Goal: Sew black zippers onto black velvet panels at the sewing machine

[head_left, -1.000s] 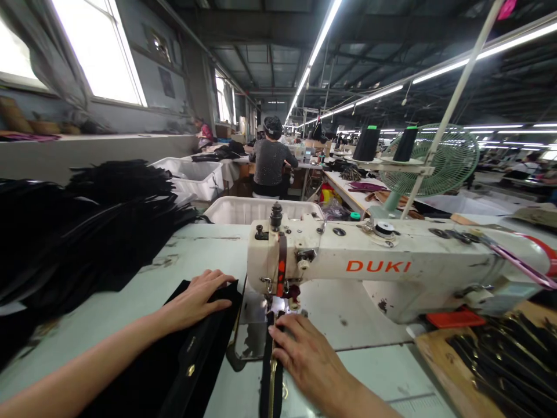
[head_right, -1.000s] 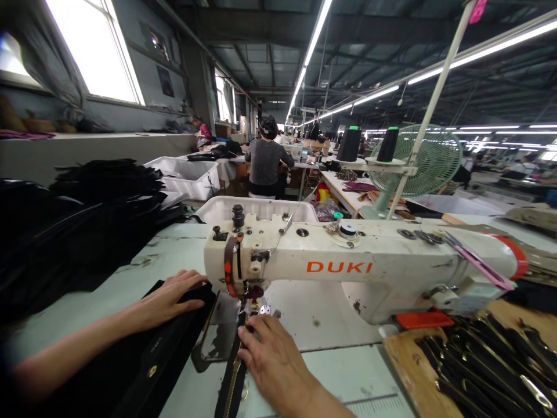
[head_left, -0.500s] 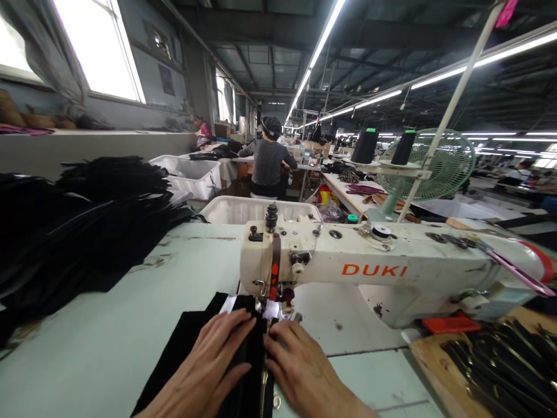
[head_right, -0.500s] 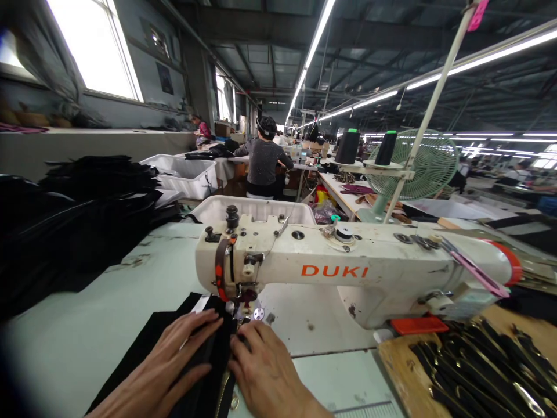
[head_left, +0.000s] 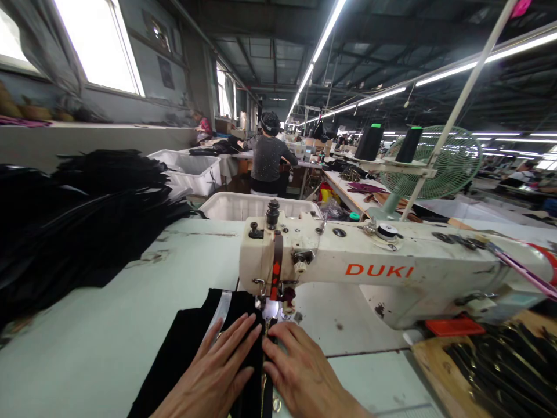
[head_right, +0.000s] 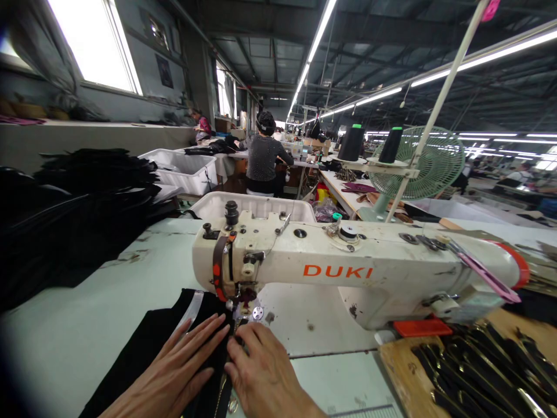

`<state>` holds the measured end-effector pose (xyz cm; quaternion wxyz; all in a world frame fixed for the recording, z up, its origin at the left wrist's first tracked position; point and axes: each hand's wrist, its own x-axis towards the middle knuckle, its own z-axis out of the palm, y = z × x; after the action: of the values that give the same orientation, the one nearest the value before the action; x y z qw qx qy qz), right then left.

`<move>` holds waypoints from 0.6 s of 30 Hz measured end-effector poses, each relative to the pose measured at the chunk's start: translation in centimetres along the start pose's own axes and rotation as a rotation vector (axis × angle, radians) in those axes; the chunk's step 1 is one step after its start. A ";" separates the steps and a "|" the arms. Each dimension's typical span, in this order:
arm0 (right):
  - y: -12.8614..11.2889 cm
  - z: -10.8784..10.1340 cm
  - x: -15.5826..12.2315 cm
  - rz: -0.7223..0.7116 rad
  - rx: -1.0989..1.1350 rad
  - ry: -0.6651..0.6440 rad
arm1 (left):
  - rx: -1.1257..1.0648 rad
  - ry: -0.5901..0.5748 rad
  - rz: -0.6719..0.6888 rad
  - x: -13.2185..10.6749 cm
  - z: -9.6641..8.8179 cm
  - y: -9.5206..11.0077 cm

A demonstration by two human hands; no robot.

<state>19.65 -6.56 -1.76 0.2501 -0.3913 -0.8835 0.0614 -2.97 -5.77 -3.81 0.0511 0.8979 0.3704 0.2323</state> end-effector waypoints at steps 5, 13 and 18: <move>0.0 0.1 0.0 -0.020 -0.016 -0.008 | -0.020 -0.075 -0.007 0.2 -0.2 0.0; 0.0 -0.1 0.2 -0.014 0.006 0.005 | 0.038 -0.044 0.013 0.4 -0.3 -0.1; 0.2 0.2 0.0 -0.040 -0.011 0.039 | 0.067 -0.034 -0.008 0.3 -0.8 -0.1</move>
<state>19.69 -6.41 -2.00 0.2662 -0.3762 -0.8864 0.0439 -3.19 -5.57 -3.03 0.0281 0.9014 0.3807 0.2043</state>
